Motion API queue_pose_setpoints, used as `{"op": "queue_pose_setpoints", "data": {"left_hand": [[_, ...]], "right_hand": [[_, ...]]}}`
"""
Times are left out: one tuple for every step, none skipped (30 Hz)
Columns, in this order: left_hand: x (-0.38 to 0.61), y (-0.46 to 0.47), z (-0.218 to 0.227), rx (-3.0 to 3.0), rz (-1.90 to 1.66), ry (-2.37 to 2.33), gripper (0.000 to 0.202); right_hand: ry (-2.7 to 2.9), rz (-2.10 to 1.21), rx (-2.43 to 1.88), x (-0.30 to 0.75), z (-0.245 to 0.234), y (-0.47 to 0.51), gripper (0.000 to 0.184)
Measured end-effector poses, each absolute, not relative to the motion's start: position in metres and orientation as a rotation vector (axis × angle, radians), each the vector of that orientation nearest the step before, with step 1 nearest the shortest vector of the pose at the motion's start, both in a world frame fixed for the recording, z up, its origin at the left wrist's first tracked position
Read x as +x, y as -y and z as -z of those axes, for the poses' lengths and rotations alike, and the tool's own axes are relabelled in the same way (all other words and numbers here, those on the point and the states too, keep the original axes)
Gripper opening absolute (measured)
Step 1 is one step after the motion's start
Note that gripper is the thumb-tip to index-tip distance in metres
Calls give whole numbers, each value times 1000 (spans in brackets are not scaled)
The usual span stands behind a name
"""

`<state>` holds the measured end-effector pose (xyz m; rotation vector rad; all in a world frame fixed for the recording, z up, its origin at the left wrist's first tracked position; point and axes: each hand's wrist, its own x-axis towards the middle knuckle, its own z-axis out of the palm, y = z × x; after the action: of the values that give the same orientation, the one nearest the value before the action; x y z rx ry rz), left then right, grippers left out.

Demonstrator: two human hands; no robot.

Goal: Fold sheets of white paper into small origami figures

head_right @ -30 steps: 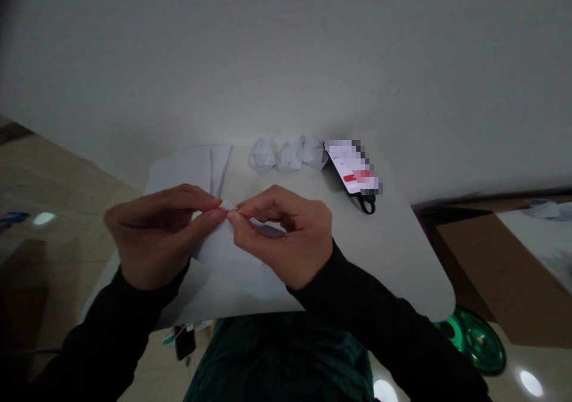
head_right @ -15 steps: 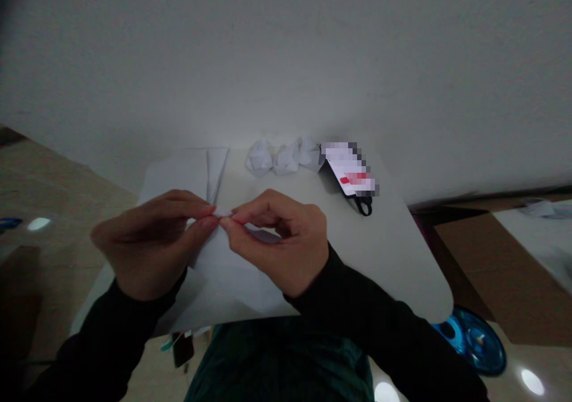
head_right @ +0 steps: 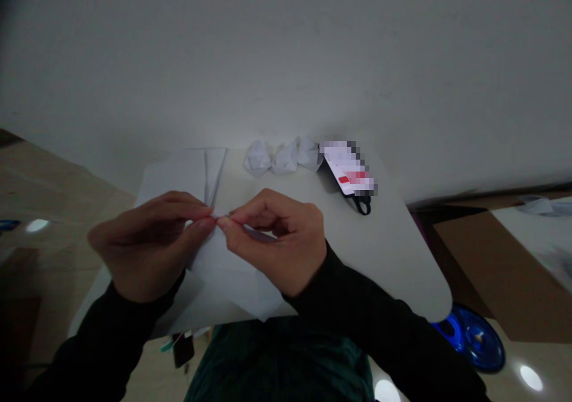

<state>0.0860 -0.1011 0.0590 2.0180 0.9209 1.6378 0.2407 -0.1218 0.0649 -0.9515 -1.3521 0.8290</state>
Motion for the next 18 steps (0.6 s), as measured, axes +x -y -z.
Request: {"op": "queue_pose_setpoints", "data": {"left_hand": [[86,101,-59,2025,-1636,-927,20],[86,101,-59,2032,-1638,-934,19],[86,101,-59,2040,-1641,-947,18],[86,101,-59,2051,-1646,-965,17],[86,101,-59,2061,-1648,-987,16],[86,101,-59,2073,-1646,-1007,15],[85,101,-59,2085,-1642,-1023,14],[85,101,-59,2095,-1639,-1032,13],[85,101,-59,2104,-1637,-1035,13],[85,100,-59,2110,-1640,-1033,14],[85,100,-59,2114,-1645,-1032,14],[85,100,-59,2120,-1649,-1029,14],[84,100,-58,2122,-1651,-1028,14],[84,100,-58,2122,-1648,-1030,14],[84,100,-58,2121,-1645,-1029,14],[84,100,-58,2118,-1642,-1027,14],[84,100,-58,2117,-1645,-1021,14],[84,100,-58,2117,-1651,-1016,15]], "right_hand": [[1353,-833,-951,241,-65,122,10],[1354,-836,-952,241,-65,122,10],[1354,-837,-953,241,-64,122,10],[1354,-838,-955,241,-64,122,10],[1355,-841,-957,241,-64,122,10],[1355,-841,-961,241,-64,122,10],[1356,-840,-965,241,-63,122,10],[1359,-836,-969,241,-63,121,10],[1363,-833,-972,241,-63,121,10],[1366,-830,-974,241,-63,121,10],[1367,-829,-974,241,-63,121,10],[1368,-831,-973,241,-63,121,10],[1365,-837,-971,241,-63,121,10],[1360,-845,-967,241,-63,121,11],[1354,-854,-963,241,-63,121,11],[1348,-863,-959,241,-64,121,11],[1344,-871,-958,241,-64,121,12],[1341,-875,-959,241,-64,121,12]]}}
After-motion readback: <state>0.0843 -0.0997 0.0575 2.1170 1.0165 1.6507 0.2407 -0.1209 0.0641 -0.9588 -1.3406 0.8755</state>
